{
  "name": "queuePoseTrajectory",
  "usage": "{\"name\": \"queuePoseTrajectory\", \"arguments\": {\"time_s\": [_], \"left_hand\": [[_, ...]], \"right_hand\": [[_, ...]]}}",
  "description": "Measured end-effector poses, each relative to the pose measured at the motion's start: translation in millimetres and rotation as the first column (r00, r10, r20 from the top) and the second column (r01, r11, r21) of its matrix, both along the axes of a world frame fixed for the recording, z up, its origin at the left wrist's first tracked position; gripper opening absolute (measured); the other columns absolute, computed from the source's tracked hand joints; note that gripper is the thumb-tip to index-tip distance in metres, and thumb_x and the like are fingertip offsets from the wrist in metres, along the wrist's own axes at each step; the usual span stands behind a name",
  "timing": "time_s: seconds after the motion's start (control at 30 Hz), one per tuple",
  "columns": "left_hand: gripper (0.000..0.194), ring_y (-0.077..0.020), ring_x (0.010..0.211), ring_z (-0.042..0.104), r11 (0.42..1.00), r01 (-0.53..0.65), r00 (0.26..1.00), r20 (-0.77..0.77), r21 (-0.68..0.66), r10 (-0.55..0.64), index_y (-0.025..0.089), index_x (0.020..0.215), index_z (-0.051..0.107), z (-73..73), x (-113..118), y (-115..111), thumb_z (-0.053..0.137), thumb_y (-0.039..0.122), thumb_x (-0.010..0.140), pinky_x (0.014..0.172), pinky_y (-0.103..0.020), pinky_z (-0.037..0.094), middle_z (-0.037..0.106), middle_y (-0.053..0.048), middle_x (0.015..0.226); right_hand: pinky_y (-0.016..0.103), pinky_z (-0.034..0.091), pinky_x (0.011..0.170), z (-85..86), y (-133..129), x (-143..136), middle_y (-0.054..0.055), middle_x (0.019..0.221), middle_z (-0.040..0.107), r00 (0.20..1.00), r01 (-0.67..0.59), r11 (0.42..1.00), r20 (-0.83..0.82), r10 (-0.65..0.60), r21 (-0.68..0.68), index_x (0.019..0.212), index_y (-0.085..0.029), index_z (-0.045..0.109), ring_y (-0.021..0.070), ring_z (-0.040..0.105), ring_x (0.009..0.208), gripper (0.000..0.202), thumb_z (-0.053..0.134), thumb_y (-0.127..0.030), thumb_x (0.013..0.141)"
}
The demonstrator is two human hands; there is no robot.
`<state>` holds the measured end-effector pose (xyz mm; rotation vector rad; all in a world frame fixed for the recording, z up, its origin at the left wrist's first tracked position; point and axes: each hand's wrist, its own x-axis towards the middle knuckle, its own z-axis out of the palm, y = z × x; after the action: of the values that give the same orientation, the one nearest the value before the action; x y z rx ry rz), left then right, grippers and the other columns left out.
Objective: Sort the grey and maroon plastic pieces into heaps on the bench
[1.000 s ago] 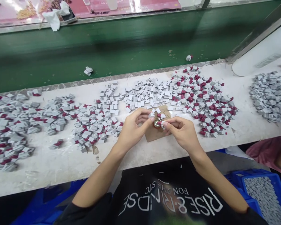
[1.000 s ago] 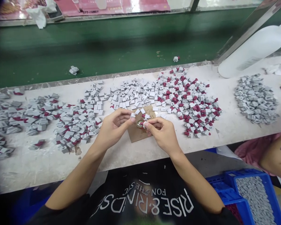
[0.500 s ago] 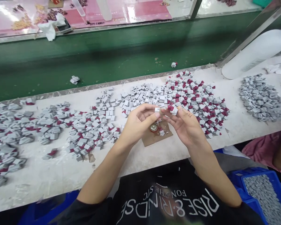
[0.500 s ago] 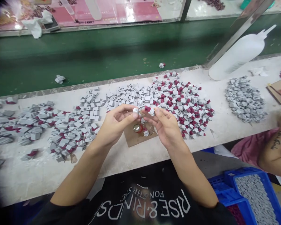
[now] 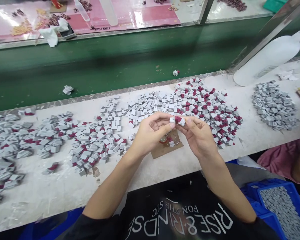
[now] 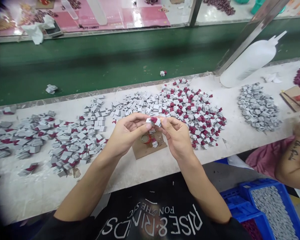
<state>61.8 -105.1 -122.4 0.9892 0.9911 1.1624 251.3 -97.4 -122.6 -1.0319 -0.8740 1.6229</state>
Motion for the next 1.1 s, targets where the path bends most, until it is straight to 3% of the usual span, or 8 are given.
{"name": "queuePoseTrajectory", "arguments": {"time_s": [0.17, 0.27, 0.37, 0.67, 0.83, 0.93, 1.0, 1.1], "left_hand": [[0.031, -0.0259, 0.097, 0.087, 0.998, 0.068, 0.993, -0.092, 0.002, -0.068, 0.022, 0.108, 0.084, 4.7, -4.9, 0.8, 0.097, 0.042, 0.089, 0.088, -0.04, 0.074, 0.089, -0.009, 0.108], [0.03, -0.0248, 0.085, 0.086, 0.994, 0.113, 0.983, -0.146, -0.013, -0.114, 0.022, 0.106, 0.084, 7.3, -9.0, 1.7, 0.097, 0.044, 0.089, 0.079, -0.04, 0.074, 0.089, -0.008, 0.099], [0.029, -0.0257, 0.087, 0.086, 0.996, 0.085, 0.981, -0.177, 0.027, -0.079, 0.023, 0.105, 0.083, 8.5, -13.3, 7.2, 0.097, 0.043, 0.089, 0.081, -0.041, 0.075, 0.088, -0.008, 0.096], [0.033, -0.0262, 0.094, 0.086, 0.983, 0.014, 0.961, -0.272, 0.185, 0.038, 0.021, 0.102, 0.083, 22.1, -36.6, 57.7, 0.101, 0.042, 0.083, 0.085, -0.039, 0.074, 0.088, -0.009, 0.102], [0.035, -0.0238, 0.087, 0.083, 0.98, -0.045, 0.965, -0.246, 0.193, 0.093, 0.02, 0.098, 0.082, 17.9, -54.0, 83.4, 0.101, 0.045, 0.082, 0.081, -0.038, 0.072, 0.087, -0.008, 0.1], [0.035, -0.0228, 0.083, 0.081, 0.98, -0.1, 0.955, -0.26, 0.169, 0.143, 0.019, 0.094, 0.079, 4.4, -69.6, 109.3, 0.099, 0.044, 0.08, 0.079, -0.038, 0.07, 0.085, -0.008, 0.094], [0.031, -0.0213, 0.076, 0.078, 0.972, -0.187, 0.922, -0.317, 0.143, 0.224, 0.019, 0.091, 0.076, -6.3, -81.8, 131.8, 0.098, 0.038, 0.079, 0.074, -0.037, 0.067, 0.083, -0.007, 0.087], [0.024, -0.0189, 0.07, 0.073, 0.95, -0.299, 0.844, -0.44, 0.092, 0.308, 0.019, 0.09, 0.073, -20.0, -98.4, 166.2, 0.095, 0.027, 0.081, 0.067, -0.034, 0.062, 0.08, -0.006, 0.081]], "right_hand": [[0.049, 0.067, 0.11, 1.7, 3.6, 3.5, 0.007, 0.105, 0.089, 0.995, -0.048, 0.999, 0.092, 0.048, -0.003, 0.091, -0.028, 0.089, 0.0289, 0.083, 0.108, 0.038, 0.102, -0.062, 0.081], [0.048, 0.069, 0.105, 0.3, 11.6, 5.1, 0.008, 0.105, 0.089, 0.988, -0.135, 0.99, 0.073, 0.137, -0.036, 0.088, -0.027, 0.087, 0.0282, 0.084, 0.103, 0.042, 0.102, -0.064, 0.079], [0.046, 0.071, 0.096, -0.6, 23.7, 2.4, 0.008, 0.102, 0.088, 0.977, -0.212, 0.975, 0.015, 0.213, -0.066, 0.083, -0.026, 0.082, 0.0271, 0.084, 0.098, 0.046, 0.103, -0.066, 0.078], [0.041, 0.071, 0.101, 16.3, 85.2, -24.8, 0.0, 0.09, 0.081, 0.949, -0.3, 0.953, -0.106, 0.296, -0.026, 0.079, -0.024, 0.073, 0.0175, 0.079, 0.086, 0.048, 0.11, -0.054, 0.073], [0.041, 0.07, 0.101, 8.2, 123.5, -43.4, -0.003, 0.082, 0.074, 0.92, -0.378, 0.925, -0.132, 0.37, -0.042, 0.08, -0.023, 0.069, 0.0174, 0.078, 0.087, 0.053, 0.111, -0.055, 0.07], [0.043, 0.072, 0.096, -2.3, 155.9, -58.5, 0.004, 0.093, 0.079, 0.942, -0.333, 0.943, 0.041, 0.333, -0.018, 0.087, -0.023, 0.07, 0.0225, 0.081, 0.094, 0.051, 0.105, -0.059, 0.077], [0.043, 0.071, 0.091, -6.8, 183.3, -72.1, 0.006, 0.096, 0.08, 0.906, -0.246, 0.967, 0.371, 0.204, 0.071, 0.098, -0.024, 0.073, 0.0249, 0.081, 0.095, 0.037, 0.093, -0.054, 0.093], [0.048, 0.066, 0.101, -10.1, 223.1, -96.7, 0.007, 0.101, 0.082, 0.565, -0.278, 0.938, 0.825, -0.016, 0.208, 0.124, -0.027, 0.076, 0.03, 0.08, 0.105, 0.021, 0.076, -0.038, 0.106]]}}
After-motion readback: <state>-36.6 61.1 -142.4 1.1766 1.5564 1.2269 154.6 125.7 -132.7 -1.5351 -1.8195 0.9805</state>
